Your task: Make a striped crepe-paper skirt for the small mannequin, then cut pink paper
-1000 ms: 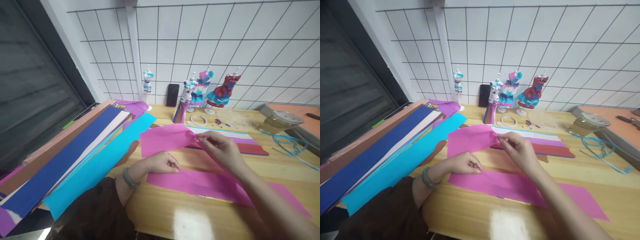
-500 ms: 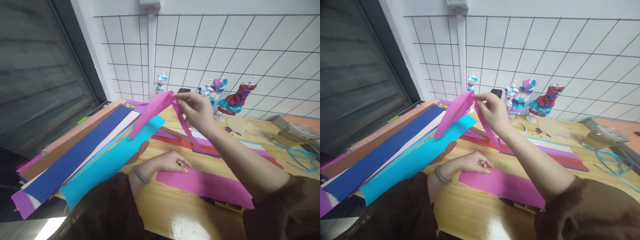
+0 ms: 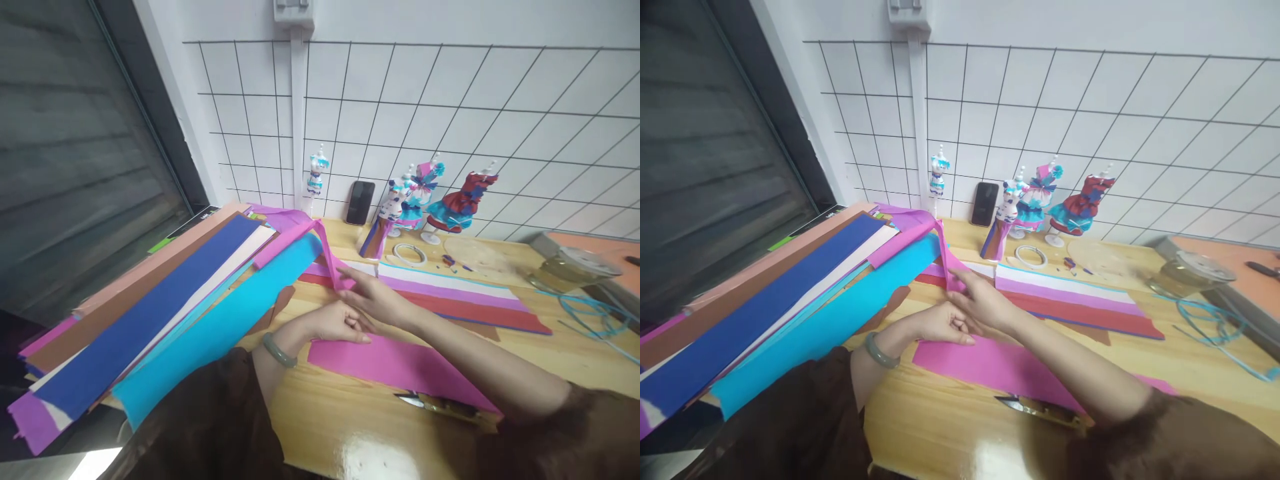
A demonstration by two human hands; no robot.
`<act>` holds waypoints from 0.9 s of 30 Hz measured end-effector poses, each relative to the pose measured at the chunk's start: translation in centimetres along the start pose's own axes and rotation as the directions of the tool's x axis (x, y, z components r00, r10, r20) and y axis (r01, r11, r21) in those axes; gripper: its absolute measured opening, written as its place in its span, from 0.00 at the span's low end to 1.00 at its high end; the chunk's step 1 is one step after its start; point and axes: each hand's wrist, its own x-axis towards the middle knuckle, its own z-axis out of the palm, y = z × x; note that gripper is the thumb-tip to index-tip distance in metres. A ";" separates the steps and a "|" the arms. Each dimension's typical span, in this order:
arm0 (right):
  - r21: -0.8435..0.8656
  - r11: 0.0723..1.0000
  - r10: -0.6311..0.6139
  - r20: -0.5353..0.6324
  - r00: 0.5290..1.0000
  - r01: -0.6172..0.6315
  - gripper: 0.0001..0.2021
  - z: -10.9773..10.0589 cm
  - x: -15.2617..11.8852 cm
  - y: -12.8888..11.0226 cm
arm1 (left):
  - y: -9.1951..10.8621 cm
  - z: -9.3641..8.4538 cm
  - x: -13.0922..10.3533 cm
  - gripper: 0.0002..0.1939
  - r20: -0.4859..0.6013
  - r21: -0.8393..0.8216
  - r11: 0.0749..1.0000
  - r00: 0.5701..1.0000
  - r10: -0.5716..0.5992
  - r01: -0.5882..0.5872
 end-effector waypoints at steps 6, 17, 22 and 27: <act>0.076 0.982 0.144 0.304 0.942 -0.175 0.20 -4.0 -8.0 2.2 | 0.3 -0.3 -0.3 0.20 -0.050 0.009 1.000 0.999 0.000 0.001; -0.058 0.883 0.469 0.127 0.874 -0.466 0.20 -10.0 -16.3 9.4 | -0.9 -3.0 -0.1 0.23 -0.253 0.183 0.978 0.966 -0.054 0.103; -0.108 0.831 0.527 -0.157 0.835 -0.545 0.22 -11.3 -18.2 13.3 | -0.9 -3.7 -0.2 0.26 -0.262 0.270 0.956 0.964 -0.043 0.116; -0.126 0.820 0.507 -0.296 0.810 -0.559 0.21 -11.9 -20.0 14.9 | -0.3 -3.6 -0.2 0.26 -0.238 0.342 0.927 0.969 -0.070 0.151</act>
